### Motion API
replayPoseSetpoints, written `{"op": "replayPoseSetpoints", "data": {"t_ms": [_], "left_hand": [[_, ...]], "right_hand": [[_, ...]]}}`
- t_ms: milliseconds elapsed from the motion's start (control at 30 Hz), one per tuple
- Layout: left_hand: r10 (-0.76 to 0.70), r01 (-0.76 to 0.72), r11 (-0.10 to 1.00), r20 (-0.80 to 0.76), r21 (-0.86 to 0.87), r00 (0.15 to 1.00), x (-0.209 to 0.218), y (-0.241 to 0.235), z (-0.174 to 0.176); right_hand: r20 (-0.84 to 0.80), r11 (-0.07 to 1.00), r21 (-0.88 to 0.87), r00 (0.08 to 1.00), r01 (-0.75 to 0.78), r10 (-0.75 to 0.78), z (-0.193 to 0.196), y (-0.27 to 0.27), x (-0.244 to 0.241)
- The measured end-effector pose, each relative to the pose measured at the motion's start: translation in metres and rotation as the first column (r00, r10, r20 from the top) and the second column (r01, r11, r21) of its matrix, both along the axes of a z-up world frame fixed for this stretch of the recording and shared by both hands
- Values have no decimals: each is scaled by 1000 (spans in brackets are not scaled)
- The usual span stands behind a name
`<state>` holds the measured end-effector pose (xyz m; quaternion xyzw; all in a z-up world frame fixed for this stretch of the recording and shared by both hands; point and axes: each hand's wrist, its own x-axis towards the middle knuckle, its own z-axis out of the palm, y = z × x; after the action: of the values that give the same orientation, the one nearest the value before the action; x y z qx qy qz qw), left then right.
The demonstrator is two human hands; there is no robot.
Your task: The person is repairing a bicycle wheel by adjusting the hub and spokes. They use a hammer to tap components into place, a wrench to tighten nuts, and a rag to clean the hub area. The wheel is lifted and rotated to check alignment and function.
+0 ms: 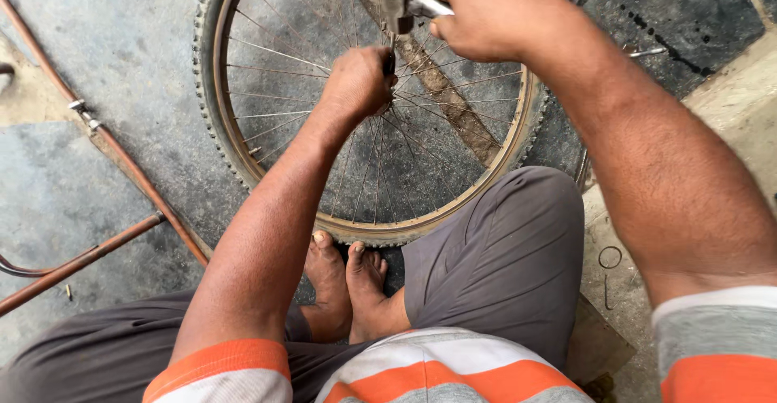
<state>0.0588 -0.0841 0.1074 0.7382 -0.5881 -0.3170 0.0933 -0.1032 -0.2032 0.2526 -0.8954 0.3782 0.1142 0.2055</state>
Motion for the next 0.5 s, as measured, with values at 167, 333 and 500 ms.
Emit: {"op": "replayPoseSetpoints", "data": {"t_ms": [167,333,500], "left_hand": [[-82,83,996,49,-24,995,-6,-13,-1],[-232,223,971,128,81,964,-6,-11,-10],[-486,492,870,256,46,836,-11,-16,-26]], "right_hand": [[64,981,102,983,163,-170,5,2,-21],[159,992,79,981,99,-111,-22,23,-40],[167,832,274,828,482,-535,-55,51,-67]]}}
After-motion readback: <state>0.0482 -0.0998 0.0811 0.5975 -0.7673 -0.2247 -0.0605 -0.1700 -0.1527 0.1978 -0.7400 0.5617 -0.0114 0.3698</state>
